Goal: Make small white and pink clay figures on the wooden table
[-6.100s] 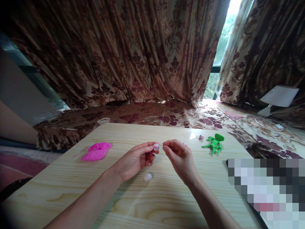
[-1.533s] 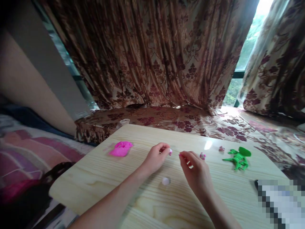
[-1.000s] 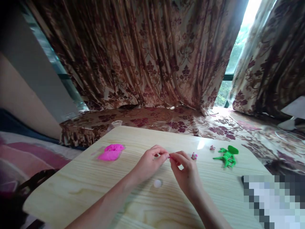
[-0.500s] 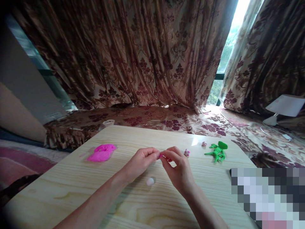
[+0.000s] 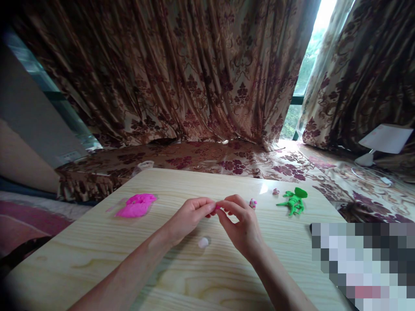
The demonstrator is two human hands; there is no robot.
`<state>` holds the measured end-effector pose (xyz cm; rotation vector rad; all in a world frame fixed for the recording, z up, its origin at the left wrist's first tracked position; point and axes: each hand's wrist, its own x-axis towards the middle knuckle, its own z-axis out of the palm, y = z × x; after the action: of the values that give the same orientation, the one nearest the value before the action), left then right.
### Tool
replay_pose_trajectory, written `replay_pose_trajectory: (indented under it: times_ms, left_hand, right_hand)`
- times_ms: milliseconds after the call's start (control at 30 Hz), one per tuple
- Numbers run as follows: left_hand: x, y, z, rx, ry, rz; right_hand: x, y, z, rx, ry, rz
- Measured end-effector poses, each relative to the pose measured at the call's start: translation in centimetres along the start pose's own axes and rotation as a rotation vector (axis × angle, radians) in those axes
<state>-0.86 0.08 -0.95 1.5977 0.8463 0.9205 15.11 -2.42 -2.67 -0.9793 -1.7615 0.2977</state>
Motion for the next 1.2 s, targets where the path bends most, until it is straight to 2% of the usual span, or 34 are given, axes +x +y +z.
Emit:
replay_pose_trajectory:
  times_ms: [300,600,867,1067,1200]
  left_hand:
    - [-0.11,0.11,0.01,-0.031,-0.061,-0.031]
    - [-0.07,0.14,0.01,-0.071,-0.063,-0.052]
    - [-0.04,-0.27,0.02,-0.05,-0.029,-0.033]
    - [0.0,0.03,-0.03,-0.079,0.044,-0.054]
    - [-0.04,0.26,0.07,-0.111,0.039,-0.074]
  right_hand:
    - [0.03,-0.32,-0.09,-0.001,0.006,0.001]
    - [-0.11,0.1,-0.1,0.014,-0.03,-0.01]
    - [0.01,0.09,0.0,-0.004,-0.01,-0.008]
    - [0.13,-0.04,-0.31,0.016,0.026,0.027]
    - [0.14,-0.18,-0.21,0.02,0.025,0.011]
